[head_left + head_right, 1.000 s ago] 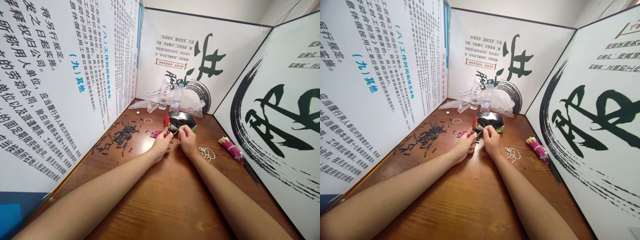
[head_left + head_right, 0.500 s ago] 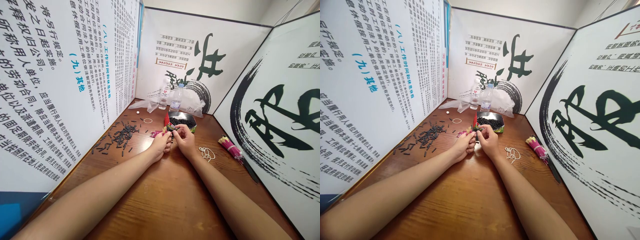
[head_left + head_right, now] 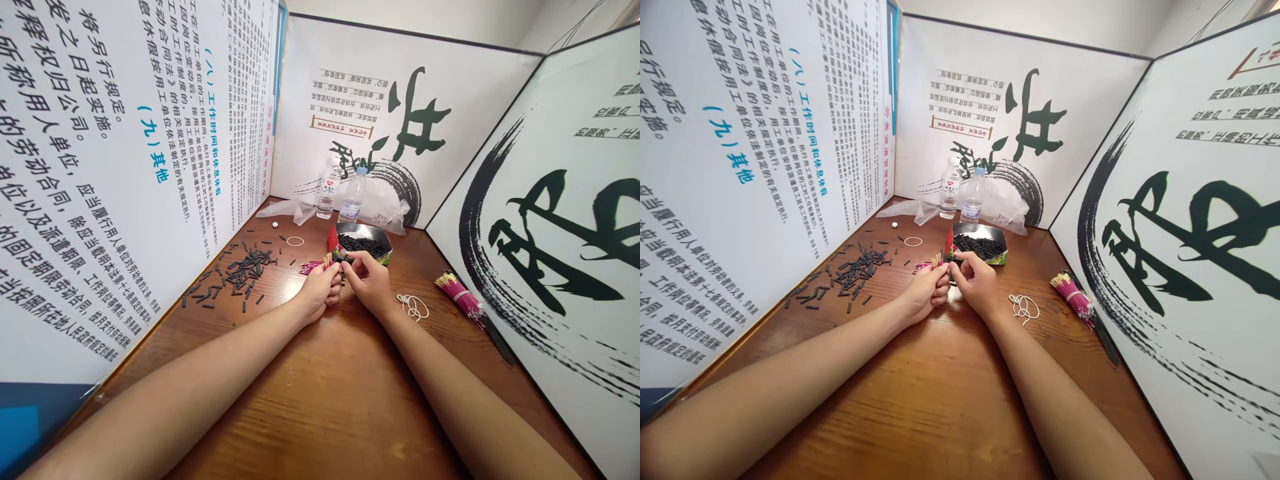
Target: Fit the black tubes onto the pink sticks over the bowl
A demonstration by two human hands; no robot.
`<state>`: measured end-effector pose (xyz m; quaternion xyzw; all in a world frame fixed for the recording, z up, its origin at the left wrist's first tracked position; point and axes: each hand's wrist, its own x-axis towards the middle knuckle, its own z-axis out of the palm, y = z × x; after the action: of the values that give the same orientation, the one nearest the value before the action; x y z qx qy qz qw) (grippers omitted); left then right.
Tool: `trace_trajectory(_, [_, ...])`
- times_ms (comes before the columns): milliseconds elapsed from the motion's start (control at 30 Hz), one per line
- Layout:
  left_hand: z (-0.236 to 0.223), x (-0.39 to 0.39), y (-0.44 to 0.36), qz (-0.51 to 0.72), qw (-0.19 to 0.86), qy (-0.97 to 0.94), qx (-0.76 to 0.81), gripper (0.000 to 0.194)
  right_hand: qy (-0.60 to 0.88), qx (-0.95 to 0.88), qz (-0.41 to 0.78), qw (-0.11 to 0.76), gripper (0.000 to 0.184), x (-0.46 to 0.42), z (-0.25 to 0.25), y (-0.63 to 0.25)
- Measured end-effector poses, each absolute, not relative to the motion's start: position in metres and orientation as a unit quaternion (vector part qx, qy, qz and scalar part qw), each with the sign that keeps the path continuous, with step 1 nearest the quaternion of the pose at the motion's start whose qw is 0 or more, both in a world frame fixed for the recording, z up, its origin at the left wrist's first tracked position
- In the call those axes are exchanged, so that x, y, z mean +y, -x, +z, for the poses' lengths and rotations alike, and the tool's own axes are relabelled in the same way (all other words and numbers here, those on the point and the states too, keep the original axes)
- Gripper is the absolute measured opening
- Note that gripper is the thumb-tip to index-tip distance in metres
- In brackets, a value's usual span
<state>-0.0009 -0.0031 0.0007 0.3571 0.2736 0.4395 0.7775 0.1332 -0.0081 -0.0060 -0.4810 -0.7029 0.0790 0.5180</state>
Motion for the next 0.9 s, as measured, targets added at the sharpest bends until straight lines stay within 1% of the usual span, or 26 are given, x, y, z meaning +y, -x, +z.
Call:
trace_trajectory(200, [-0.0009, -0.0026, 0.0011, 0.441, 0.775, -0.361, 0.273, 0.027, 0.482, -0.723, 0.046, 0.493, 0.020, -0.0082, -0.0054, -0.1354])
trace_trajectory(567, [-0.0005, -0.0026, 0.0013, 0.446, 0.772, -0.354, 0.283, 0.025, 0.475, -0.733, 0.052, 0.484, 0.018, -0.0067, -0.0055, -0.1347])
trace_trajectory(800, [0.0014, -0.0019, 0.0005, 0.445, 0.776, -0.345, 0.284, 0.023, 0.480, -0.731, 0.055, 0.482, 0.019, -0.0078, -0.0049, -0.1340])
trace_trajectory(900, [0.0023, -0.0025, 0.0001, 0.444, 0.780, -0.339, 0.283, 0.023, 0.478, -0.727, 0.062, 0.489, 0.022, -0.0098, -0.0048, -0.1329])
